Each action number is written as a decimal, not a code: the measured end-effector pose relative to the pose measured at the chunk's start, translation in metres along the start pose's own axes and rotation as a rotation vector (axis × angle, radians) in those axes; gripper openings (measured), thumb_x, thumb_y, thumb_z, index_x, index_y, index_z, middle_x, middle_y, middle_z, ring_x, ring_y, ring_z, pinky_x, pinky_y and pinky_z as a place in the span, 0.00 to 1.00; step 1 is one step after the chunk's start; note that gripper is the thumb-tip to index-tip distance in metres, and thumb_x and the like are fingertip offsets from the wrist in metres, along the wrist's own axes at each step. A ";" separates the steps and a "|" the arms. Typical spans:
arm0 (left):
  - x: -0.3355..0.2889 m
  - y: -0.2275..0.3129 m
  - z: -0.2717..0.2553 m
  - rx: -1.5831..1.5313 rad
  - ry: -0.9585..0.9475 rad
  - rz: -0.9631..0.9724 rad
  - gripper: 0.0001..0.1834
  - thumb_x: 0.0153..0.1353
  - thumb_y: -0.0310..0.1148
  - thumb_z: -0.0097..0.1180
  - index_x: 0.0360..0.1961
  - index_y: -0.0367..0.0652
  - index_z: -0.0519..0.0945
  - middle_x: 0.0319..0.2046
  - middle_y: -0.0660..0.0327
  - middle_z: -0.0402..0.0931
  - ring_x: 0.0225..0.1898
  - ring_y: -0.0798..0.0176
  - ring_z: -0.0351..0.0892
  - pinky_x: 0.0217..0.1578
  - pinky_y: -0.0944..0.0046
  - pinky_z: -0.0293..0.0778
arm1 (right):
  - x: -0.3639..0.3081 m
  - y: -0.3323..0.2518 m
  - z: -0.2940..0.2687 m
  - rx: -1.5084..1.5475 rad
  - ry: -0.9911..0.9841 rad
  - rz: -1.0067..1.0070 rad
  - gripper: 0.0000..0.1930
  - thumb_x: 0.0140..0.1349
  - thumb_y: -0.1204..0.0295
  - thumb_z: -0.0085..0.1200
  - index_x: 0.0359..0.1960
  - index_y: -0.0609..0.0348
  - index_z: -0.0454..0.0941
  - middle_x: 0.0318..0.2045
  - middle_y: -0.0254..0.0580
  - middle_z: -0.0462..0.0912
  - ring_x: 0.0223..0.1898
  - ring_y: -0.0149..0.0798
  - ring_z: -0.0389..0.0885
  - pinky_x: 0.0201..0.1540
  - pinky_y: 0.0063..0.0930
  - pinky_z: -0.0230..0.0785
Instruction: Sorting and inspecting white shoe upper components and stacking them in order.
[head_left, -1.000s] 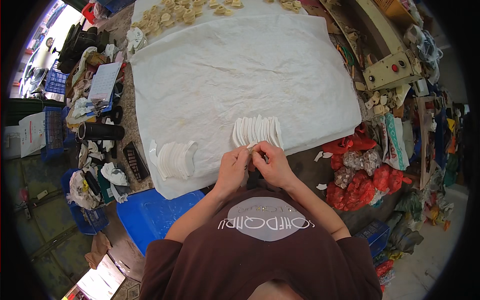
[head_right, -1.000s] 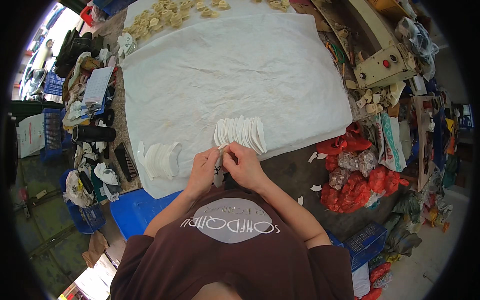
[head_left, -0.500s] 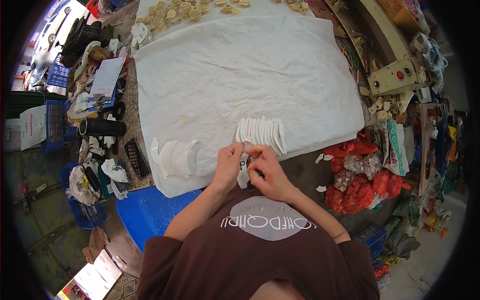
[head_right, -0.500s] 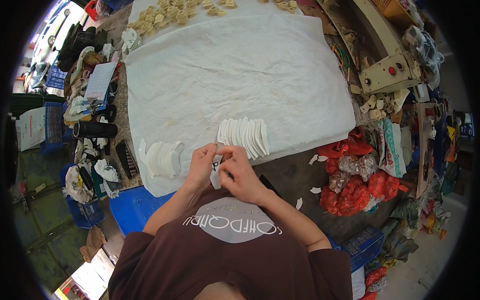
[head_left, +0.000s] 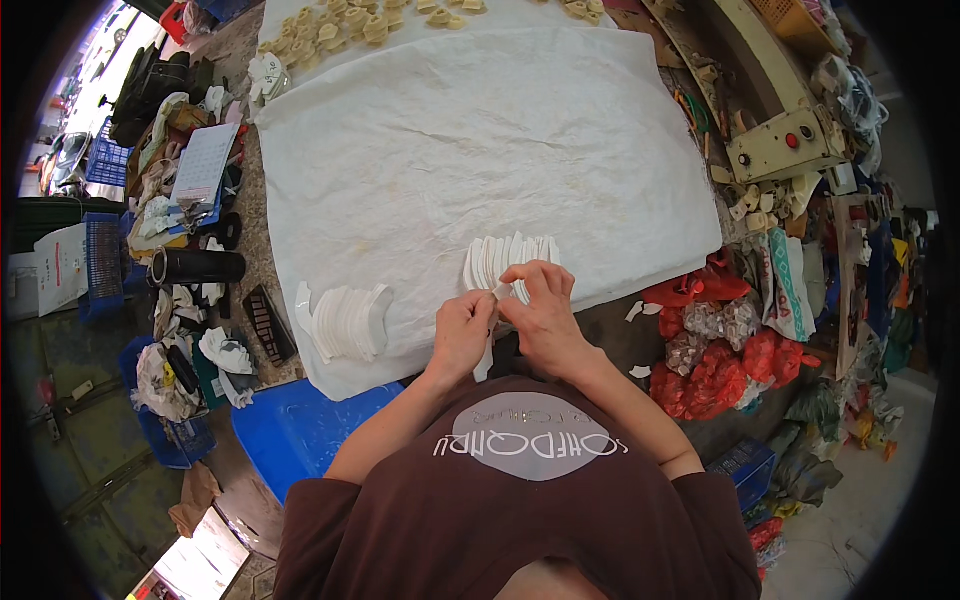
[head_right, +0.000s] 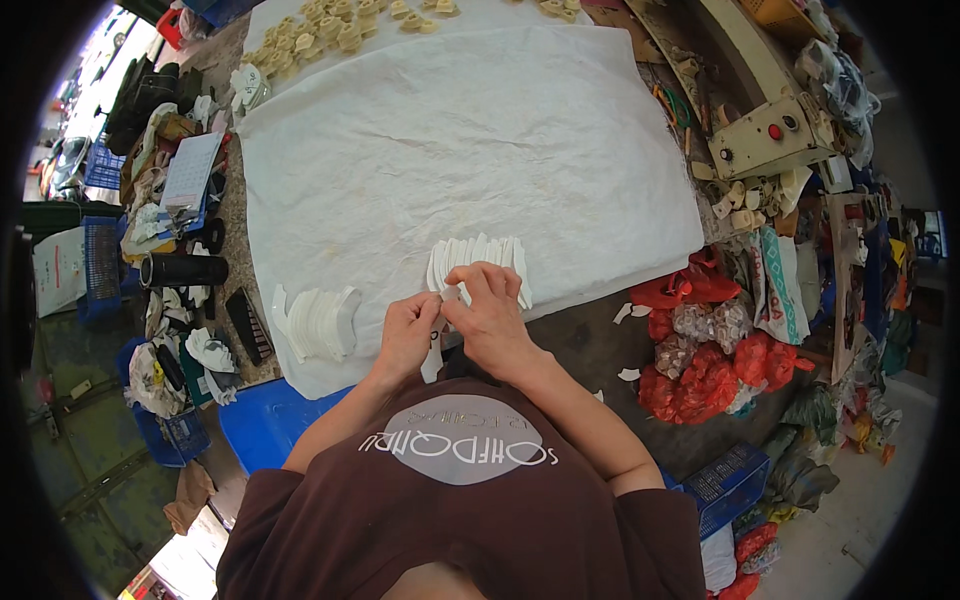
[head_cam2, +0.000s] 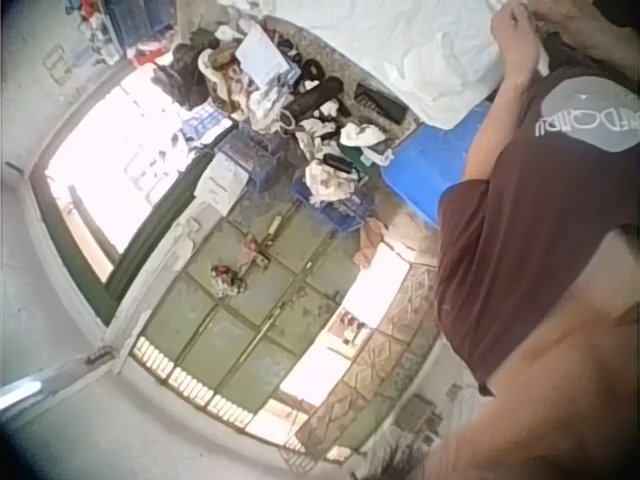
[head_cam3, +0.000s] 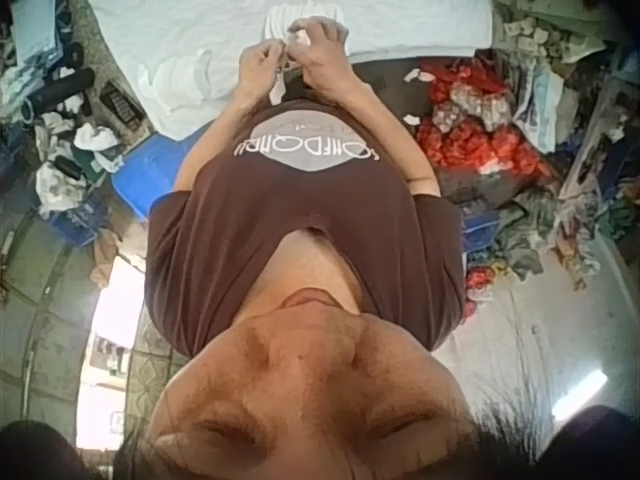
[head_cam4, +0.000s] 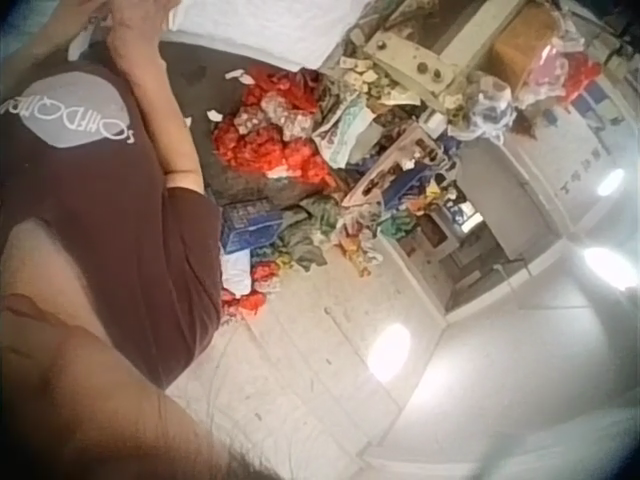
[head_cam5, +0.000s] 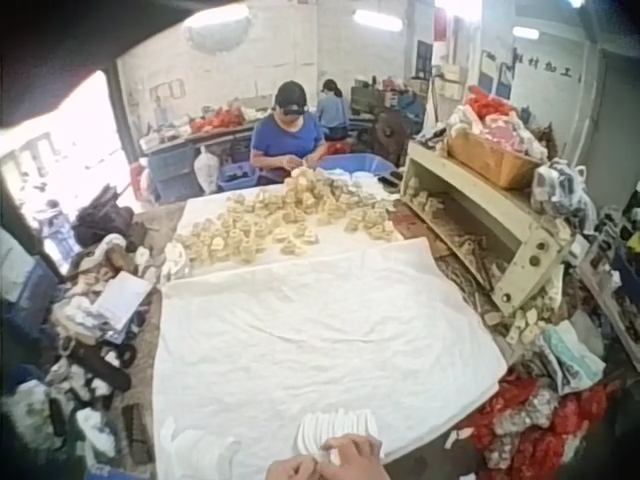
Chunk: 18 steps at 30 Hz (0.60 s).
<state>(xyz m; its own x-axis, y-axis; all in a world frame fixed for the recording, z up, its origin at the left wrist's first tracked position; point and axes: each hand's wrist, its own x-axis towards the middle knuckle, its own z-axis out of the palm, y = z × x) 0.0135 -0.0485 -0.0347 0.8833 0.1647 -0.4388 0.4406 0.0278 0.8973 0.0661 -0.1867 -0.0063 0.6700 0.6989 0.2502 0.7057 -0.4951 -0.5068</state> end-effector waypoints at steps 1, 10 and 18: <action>0.000 0.002 0.000 0.102 0.044 0.055 0.16 0.59 0.32 0.44 0.16 0.33 0.69 0.14 0.65 0.68 0.18 0.73 0.64 0.20 0.68 0.61 | -0.001 -0.002 -0.001 0.001 0.001 0.002 0.06 0.39 0.78 0.53 0.23 0.57 0.74 0.46 0.40 0.67 0.50 0.46 0.60 0.51 0.41 0.50; 0.036 -0.008 -0.003 -0.436 0.390 -0.061 0.15 0.62 0.29 0.45 0.18 0.38 0.70 0.16 0.72 0.62 0.20 0.78 0.56 0.20 0.71 0.54 | -0.017 -0.002 -0.007 0.342 -0.220 -0.170 0.11 0.33 0.82 0.50 0.23 0.60 0.66 0.28 0.43 0.69 0.38 0.47 0.68 0.43 0.36 0.59; 0.044 -0.001 -0.014 -0.368 0.280 0.001 0.09 0.62 0.31 0.47 0.28 0.39 0.76 0.18 0.71 0.68 0.16 0.78 0.62 0.15 0.74 0.58 | -0.173 0.089 -0.008 -0.319 -0.706 0.378 0.18 0.38 0.80 0.54 0.35 0.56 0.74 0.35 0.42 0.74 0.43 0.45 0.69 0.47 0.39 0.59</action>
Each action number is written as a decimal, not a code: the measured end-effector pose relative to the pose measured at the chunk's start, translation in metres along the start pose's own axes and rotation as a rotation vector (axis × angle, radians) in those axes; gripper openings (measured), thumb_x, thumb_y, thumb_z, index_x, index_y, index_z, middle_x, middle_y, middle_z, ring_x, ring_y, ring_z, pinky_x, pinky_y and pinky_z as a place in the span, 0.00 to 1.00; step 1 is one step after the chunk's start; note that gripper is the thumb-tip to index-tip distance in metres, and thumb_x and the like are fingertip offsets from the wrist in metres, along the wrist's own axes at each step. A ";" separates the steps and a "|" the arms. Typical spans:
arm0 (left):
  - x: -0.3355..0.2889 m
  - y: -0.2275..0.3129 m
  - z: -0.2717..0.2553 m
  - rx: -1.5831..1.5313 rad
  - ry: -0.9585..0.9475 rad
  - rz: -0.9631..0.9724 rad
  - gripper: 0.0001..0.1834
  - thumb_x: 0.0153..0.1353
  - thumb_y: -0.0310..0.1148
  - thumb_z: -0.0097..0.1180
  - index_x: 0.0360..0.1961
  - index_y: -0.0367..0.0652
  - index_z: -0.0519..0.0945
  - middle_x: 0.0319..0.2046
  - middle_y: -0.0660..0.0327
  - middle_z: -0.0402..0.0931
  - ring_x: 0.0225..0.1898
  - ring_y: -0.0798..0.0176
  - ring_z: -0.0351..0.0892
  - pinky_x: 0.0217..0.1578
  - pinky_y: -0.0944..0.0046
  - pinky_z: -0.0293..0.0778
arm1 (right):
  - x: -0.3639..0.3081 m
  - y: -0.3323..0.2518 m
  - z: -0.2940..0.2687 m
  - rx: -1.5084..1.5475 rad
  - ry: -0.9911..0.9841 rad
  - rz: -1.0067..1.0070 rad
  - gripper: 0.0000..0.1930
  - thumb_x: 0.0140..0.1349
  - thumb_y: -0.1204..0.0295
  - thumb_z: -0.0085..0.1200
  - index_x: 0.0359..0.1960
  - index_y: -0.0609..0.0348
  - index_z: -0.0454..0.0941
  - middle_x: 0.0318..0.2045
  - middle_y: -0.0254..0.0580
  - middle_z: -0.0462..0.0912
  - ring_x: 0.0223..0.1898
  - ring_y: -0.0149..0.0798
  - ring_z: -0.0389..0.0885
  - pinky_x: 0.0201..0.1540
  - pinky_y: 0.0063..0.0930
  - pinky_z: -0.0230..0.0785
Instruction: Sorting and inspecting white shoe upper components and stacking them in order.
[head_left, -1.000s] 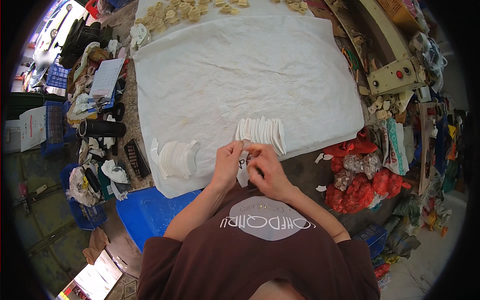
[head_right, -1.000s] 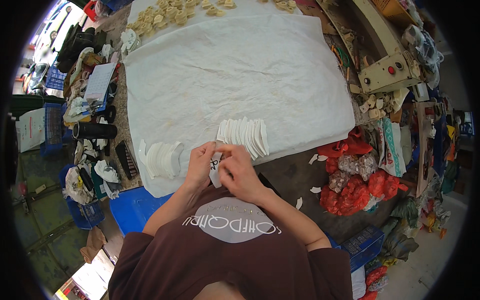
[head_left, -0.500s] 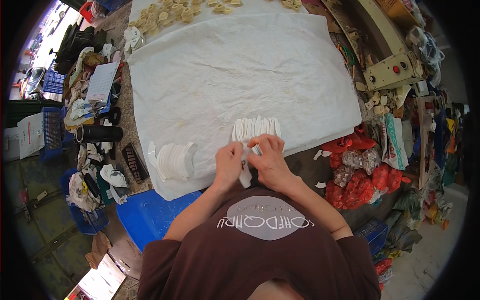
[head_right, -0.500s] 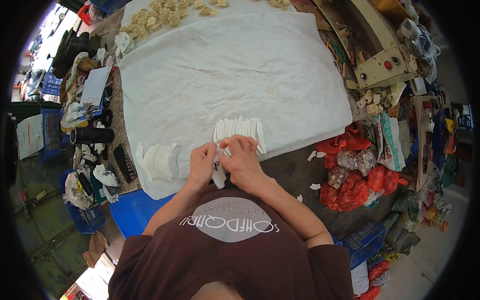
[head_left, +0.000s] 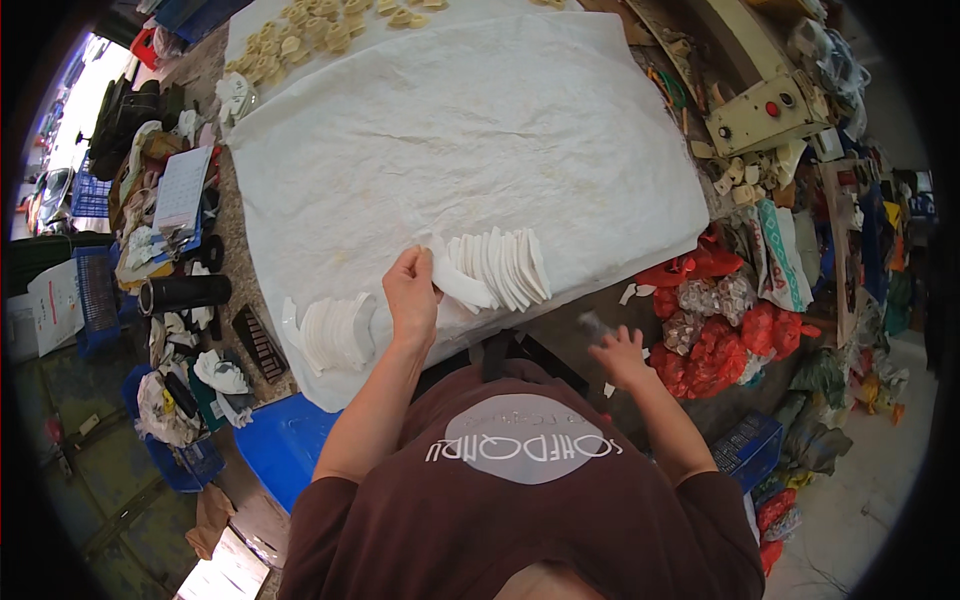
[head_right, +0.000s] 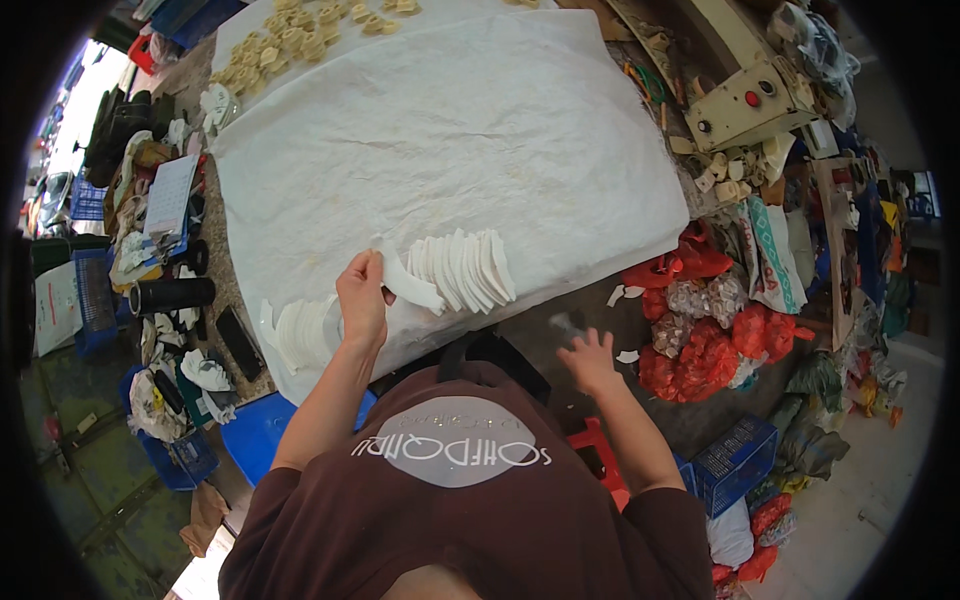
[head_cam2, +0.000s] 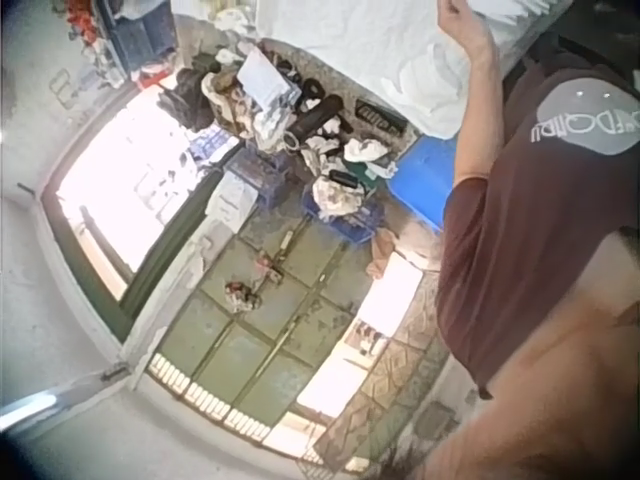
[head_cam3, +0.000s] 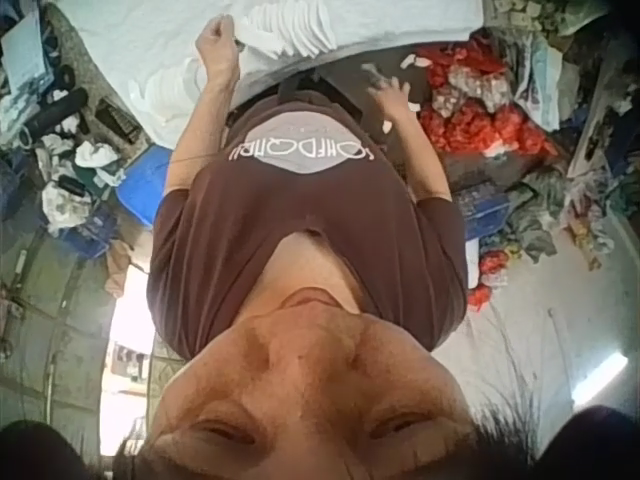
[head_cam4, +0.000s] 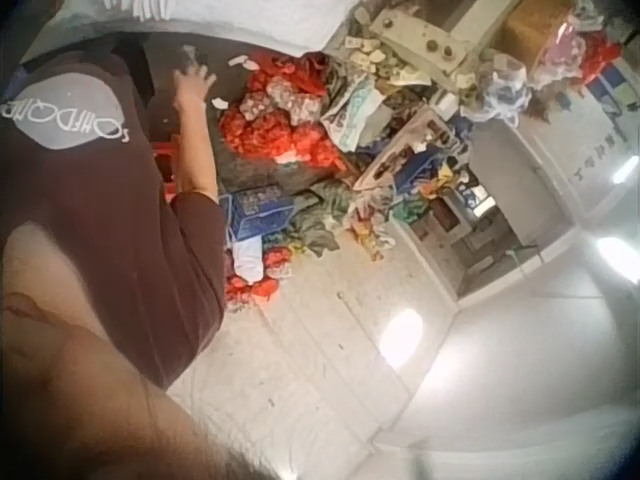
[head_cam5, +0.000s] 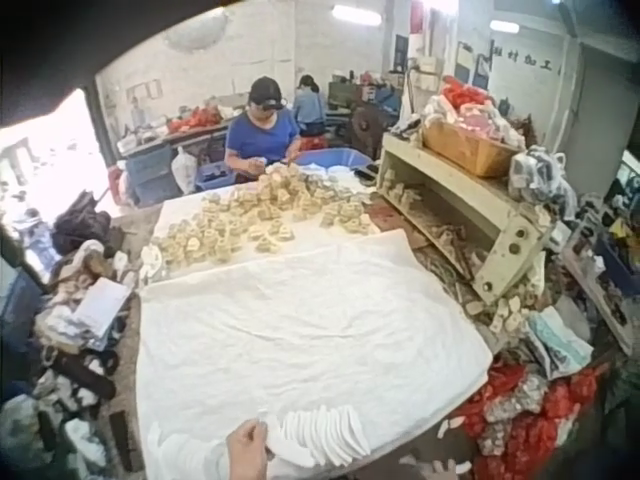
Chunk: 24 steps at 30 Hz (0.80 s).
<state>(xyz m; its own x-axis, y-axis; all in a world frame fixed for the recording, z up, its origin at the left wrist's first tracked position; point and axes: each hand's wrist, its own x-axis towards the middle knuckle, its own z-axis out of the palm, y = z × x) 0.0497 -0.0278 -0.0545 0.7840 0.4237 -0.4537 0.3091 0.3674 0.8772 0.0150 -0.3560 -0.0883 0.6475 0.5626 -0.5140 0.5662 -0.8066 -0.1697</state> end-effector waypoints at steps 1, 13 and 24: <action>-0.001 -0.007 0.003 -0.002 -0.003 -0.005 0.09 0.62 0.31 0.47 0.28 0.39 0.76 0.18 0.71 0.68 0.16 0.78 0.62 0.15 0.74 0.58 | -0.009 0.002 0.002 0.027 0.065 0.009 0.19 0.41 0.78 0.54 0.40 0.55 0.74 0.37 0.42 0.75 0.45 0.45 0.68 0.48 0.40 0.58; -0.021 -0.041 0.022 0.461 -0.171 0.264 0.11 0.57 0.28 0.50 0.41 0.36 0.76 0.25 0.57 0.77 0.25 0.68 0.72 0.27 0.67 0.68 | 0.098 -0.053 -0.037 1.093 0.534 0.310 0.10 0.62 0.69 0.44 0.36 0.62 0.73 0.27 0.49 0.78 0.31 0.44 0.77 0.34 0.31 0.67; -0.027 -0.071 -0.136 1.460 0.394 0.472 0.27 0.42 0.29 0.61 0.48 0.46 0.72 0.39 0.58 0.65 0.43 0.52 0.64 0.41 0.54 0.62 | 0.144 -0.026 -0.001 0.456 0.584 0.500 0.10 0.54 0.64 0.51 0.35 0.51 0.77 0.33 0.40 0.76 0.41 0.44 0.71 0.40 0.42 0.63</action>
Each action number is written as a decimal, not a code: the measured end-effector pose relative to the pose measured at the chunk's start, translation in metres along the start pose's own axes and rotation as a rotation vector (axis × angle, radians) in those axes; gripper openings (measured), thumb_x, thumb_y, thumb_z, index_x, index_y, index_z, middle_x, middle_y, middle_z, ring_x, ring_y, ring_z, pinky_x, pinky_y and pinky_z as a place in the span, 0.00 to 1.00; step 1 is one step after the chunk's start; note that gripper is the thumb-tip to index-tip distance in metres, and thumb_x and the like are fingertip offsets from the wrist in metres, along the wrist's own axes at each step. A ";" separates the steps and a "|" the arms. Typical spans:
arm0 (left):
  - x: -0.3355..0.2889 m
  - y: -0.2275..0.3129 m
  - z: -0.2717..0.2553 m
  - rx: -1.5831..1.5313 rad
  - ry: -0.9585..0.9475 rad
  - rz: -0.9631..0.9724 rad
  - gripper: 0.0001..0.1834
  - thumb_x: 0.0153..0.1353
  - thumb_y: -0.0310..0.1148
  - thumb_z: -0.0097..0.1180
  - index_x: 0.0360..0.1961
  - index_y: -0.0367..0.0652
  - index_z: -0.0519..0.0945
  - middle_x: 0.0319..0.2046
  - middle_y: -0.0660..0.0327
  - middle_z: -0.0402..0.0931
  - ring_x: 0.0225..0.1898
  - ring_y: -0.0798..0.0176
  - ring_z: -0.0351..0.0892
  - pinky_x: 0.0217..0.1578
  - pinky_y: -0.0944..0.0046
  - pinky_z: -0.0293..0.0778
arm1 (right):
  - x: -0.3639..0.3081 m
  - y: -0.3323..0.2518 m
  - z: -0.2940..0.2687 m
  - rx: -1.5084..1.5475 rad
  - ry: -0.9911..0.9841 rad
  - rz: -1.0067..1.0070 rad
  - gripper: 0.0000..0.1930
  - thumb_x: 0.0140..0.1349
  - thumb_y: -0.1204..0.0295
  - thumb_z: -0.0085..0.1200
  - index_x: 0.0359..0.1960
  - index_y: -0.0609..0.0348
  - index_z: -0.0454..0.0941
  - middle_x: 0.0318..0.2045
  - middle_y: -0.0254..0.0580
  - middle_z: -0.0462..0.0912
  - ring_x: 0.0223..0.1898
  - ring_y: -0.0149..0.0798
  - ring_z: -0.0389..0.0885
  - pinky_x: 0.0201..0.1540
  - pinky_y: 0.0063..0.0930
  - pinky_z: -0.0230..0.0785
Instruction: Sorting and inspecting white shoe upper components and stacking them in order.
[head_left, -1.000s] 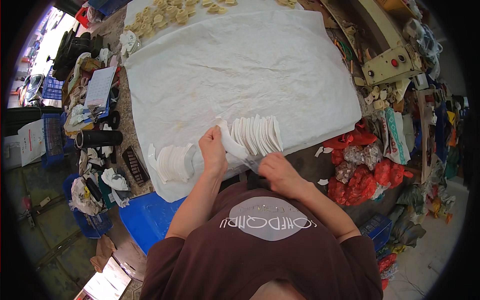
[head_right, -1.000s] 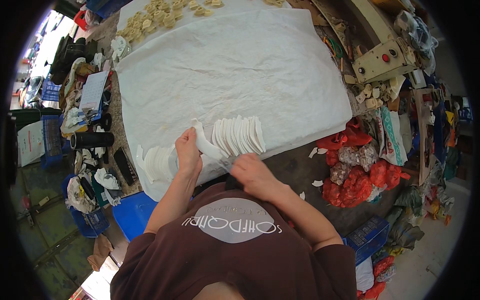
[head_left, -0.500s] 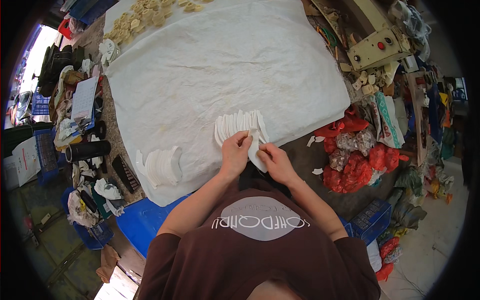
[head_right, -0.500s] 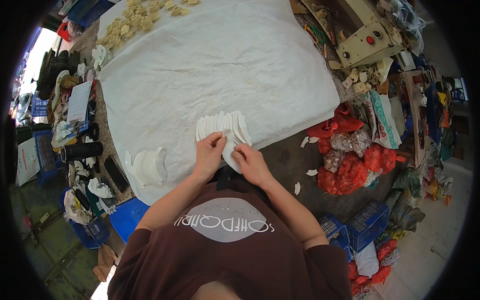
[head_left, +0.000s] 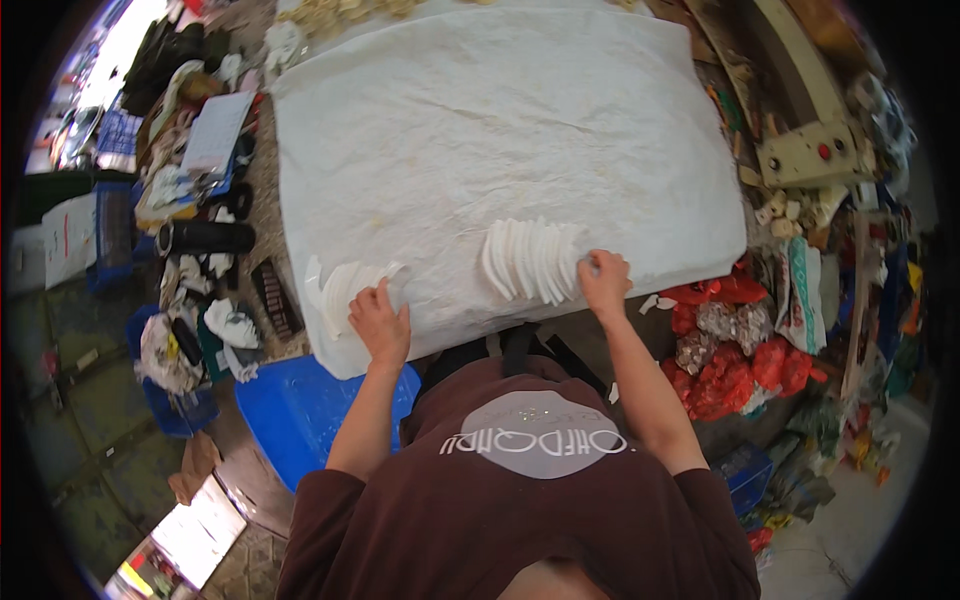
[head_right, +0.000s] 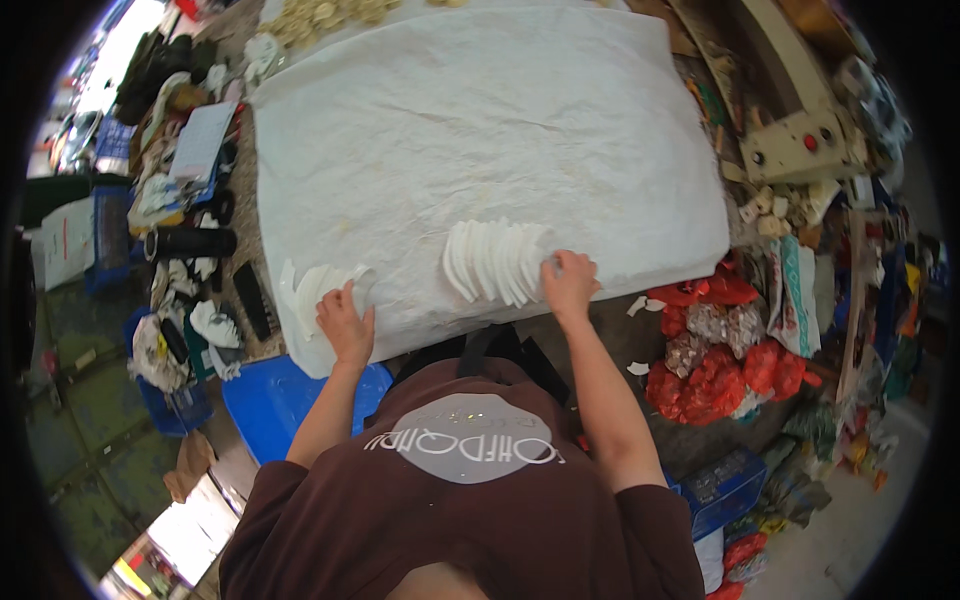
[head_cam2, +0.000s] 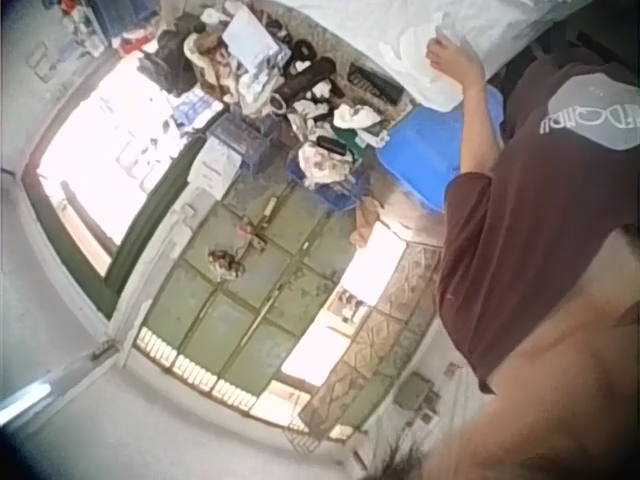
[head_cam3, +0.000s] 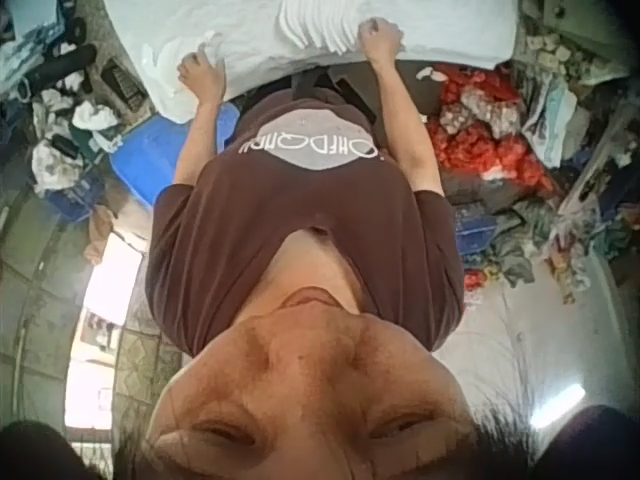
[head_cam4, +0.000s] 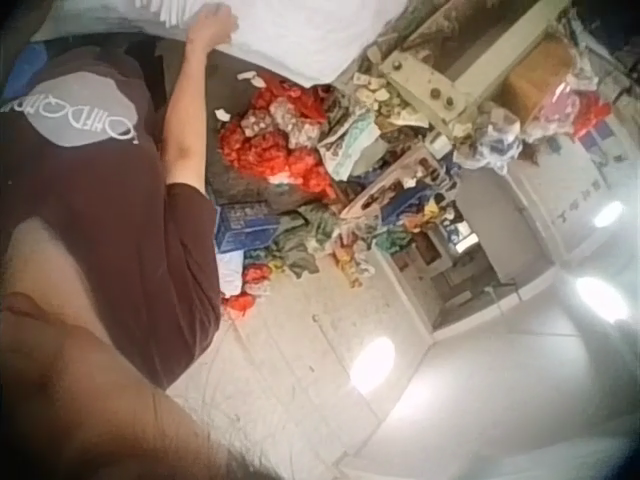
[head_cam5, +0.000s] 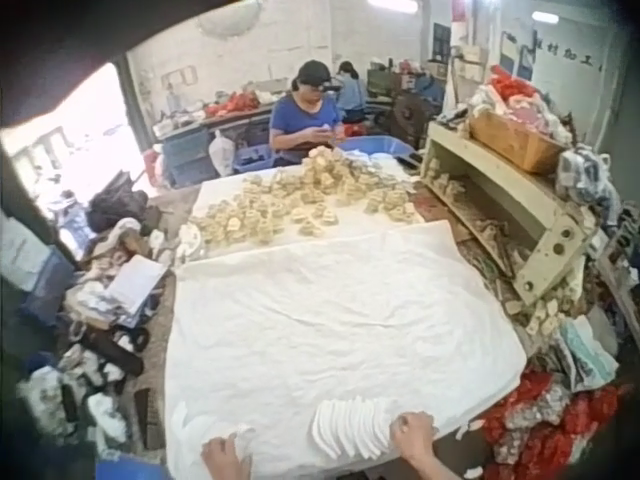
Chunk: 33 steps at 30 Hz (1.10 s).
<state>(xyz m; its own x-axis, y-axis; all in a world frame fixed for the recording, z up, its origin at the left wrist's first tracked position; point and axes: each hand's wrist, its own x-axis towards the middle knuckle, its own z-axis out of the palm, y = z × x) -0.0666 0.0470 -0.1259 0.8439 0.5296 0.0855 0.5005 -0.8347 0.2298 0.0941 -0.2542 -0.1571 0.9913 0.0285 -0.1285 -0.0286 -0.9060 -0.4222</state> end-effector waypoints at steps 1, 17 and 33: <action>-0.001 -0.004 0.004 0.040 -0.037 0.003 0.28 0.41 0.28 0.61 0.48 0.46 0.72 0.38 0.57 0.66 0.43 0.52 0.64 0.41 0.54 0.62 | 0.001 0.004 0.002 0.008 -0.017 -0.021 0.10 0.54 0.64 0.51 0.35 0.51 0.77 0.33 0.40 0.76 0.41 0.44 0.71 0.40 0.42 0.63; 0.022 0.038 -0.034 -0.516 -0.074 -0.014 0.13 0.50 0.21 0.49 0.39 0.39 0.75 0.28 0.56 0.68 0.32 0.55 0.68 0.34 0.58 0.67 | -0.002 -0.025 -0.040 0.276 0.173 -0.223 0.09 0.55 0.72 0.52 0.37 0.63 0.74 0.33 0.45 0.75 0.39 0.41 0.72 0.44 0.32 0.65; 0.020 0.132 -0.064 -1.042 -0.393 0.141 0.13 0.59 0.23 0.44 0.45 0.36 0.73 0.22 0.59 0.73 0.21 0.70 0.71 0.24 0.69 0.69 | -0.045 -0.139 -0.088 0.710 -0.095 -0.380 0.13 0.47 0.74 0.61 0.32 0.61 0.70 0.30 0.42 0.68 0.27 0.37 0.69 0.29 0.28 0.64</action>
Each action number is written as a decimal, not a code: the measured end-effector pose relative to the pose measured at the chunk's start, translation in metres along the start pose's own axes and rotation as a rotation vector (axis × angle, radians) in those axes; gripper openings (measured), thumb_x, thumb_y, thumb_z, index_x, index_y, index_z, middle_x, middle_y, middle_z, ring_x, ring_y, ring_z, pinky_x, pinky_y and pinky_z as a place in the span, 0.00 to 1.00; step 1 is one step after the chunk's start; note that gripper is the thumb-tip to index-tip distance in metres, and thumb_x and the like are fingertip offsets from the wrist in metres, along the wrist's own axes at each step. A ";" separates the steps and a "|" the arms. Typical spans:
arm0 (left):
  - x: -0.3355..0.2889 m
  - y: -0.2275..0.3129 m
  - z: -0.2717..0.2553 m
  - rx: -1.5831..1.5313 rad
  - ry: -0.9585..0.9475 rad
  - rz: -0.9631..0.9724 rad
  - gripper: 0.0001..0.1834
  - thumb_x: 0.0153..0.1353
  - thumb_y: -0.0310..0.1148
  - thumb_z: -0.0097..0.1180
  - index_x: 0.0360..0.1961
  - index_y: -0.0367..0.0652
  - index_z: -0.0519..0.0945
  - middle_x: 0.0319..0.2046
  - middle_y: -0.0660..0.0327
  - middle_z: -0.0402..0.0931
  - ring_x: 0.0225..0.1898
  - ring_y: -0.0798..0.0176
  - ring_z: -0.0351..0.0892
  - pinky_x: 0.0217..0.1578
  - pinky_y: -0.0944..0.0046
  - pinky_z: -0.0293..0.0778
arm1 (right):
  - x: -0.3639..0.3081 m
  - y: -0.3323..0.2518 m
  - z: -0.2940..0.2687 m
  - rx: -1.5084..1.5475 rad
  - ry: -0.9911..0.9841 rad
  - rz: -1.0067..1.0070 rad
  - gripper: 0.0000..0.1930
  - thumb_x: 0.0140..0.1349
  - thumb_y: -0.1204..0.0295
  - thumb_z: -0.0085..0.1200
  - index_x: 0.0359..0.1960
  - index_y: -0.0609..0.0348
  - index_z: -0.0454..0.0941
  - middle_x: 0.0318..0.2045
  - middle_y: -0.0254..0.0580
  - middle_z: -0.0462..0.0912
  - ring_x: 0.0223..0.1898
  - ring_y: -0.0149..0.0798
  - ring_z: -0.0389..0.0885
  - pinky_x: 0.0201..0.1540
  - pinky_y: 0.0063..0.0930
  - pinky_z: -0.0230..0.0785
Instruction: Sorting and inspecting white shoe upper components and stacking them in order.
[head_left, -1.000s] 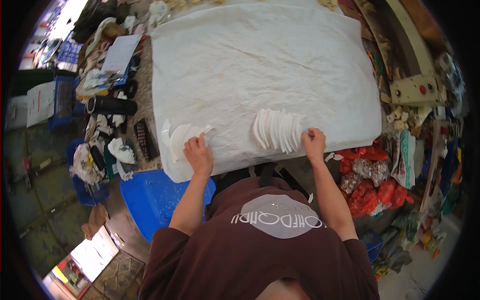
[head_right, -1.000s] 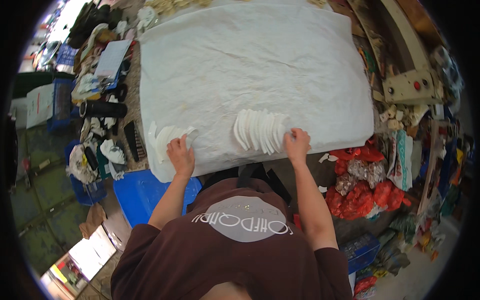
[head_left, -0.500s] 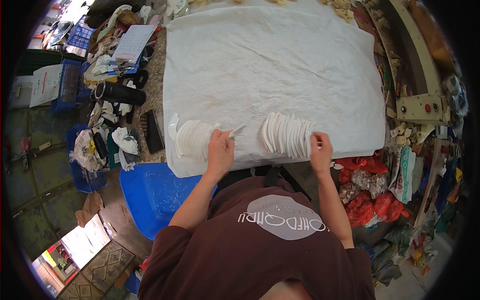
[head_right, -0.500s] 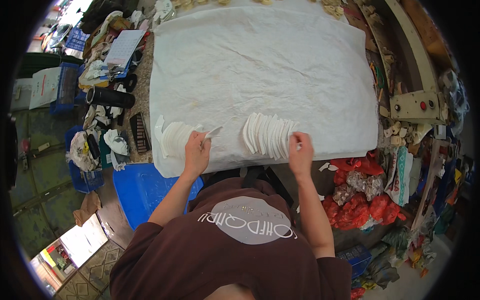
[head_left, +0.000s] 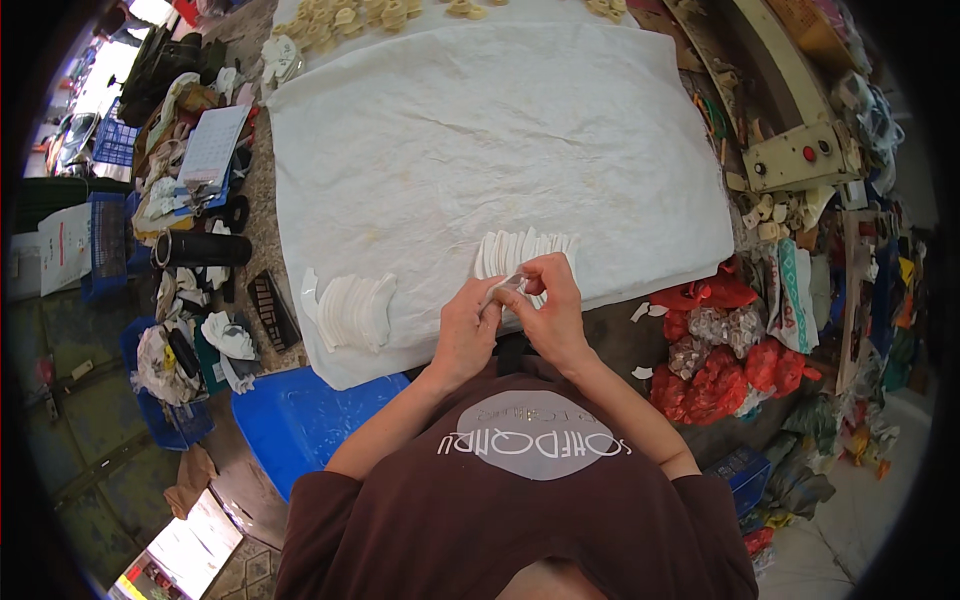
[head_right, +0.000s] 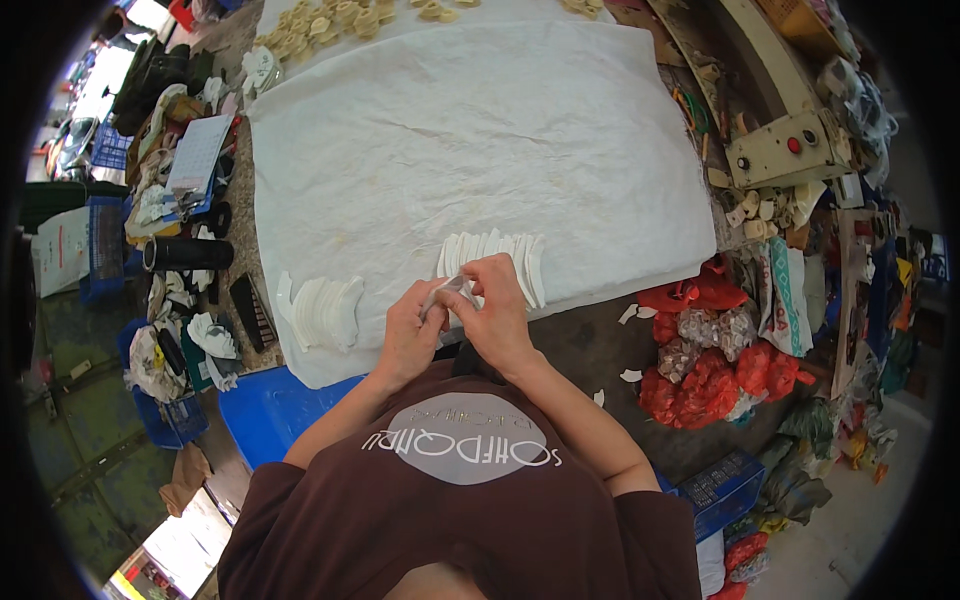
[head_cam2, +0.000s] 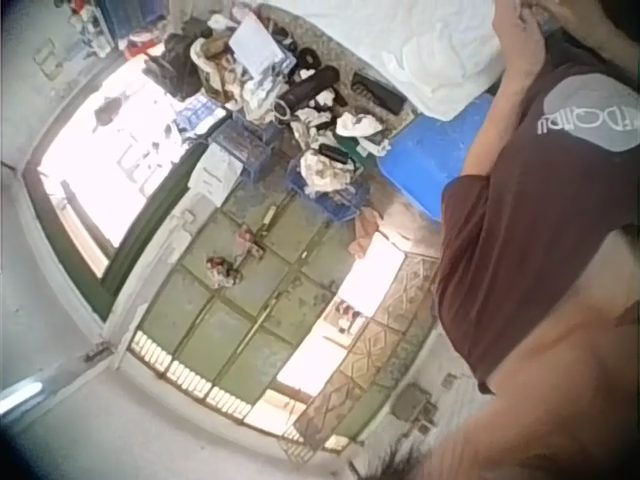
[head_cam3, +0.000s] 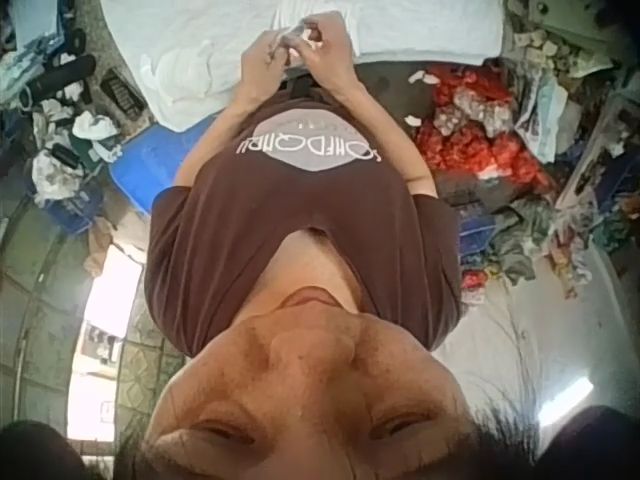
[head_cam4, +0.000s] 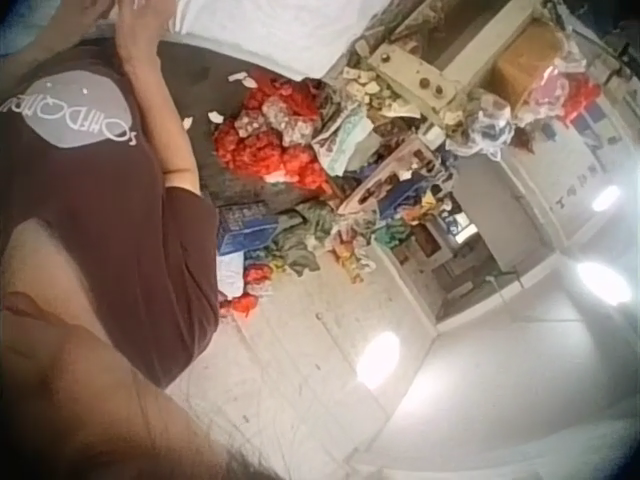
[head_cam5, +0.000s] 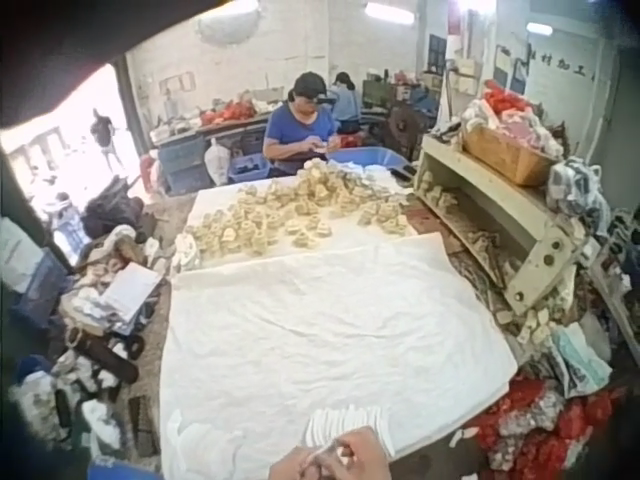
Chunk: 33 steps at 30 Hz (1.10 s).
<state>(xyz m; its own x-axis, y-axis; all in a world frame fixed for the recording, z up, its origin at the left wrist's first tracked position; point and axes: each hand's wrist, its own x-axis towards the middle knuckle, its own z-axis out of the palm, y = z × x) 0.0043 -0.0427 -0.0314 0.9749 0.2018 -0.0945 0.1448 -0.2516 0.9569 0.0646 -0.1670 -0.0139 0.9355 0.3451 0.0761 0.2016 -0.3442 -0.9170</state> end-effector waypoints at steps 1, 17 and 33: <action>0.003 0.004 0.001 -0.002 -0.014 0.003 0.13 0.59 0.23 0.44 0.45 0.36 0.73 0.22 0.59 0.73 0.21 0.70 0.71 0.24 0.69 0.69 | 0.000 0.004 -0.002 -0.004 0.012 0.006 0.13 0.47 0.74 0.61 0.32 0.61 0.70 0.30 0.42 0.68 0.27 0.37 0.69 0.29 0.28 0.64; 0.027 0.024 0.008 -1.091 -0.436 -0.688 0.16 0.66 0.32 0.38 0.50 0.34 0.65 0.31 0.57 0.70 0.26 0.67 0.67 0.25 0.67 0.66 | -0.182 0.205 -0.160 -1.013 -0.190 0.533 0.15 0.50 0.68 0.57 0.40 0.56 0.74 0.41 0.48 0.73 0.48 0.52 0.67 0.46 0.41 0.64; 0.026 0.042 0.035 -1.075 -0.200 -0.569 0.20 0.68 0.35 0.36 0.55 0.32 0.65 0.43 0.59 0.72 0.40 0.69 0.72 0.42 0.69 0.70 | -0.027 0.015 -0.036 -0.036 -0.089 0.070 0.09 0.56 0.71 0.51 0.25 0.64 0.70 0.21 0.51 0.72 0.24 0.48 0.73 0.28 0.37 0.64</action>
<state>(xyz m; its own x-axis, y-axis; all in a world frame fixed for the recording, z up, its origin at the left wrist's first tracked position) 0.0418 -0.0807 -0.0035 0.8408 -0.1449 -0.5216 0.4369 0.7505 0.4958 0.0525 -0.2131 -0.0151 0.9186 0.3945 -0.0241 0.1485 -0.4011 -0.9039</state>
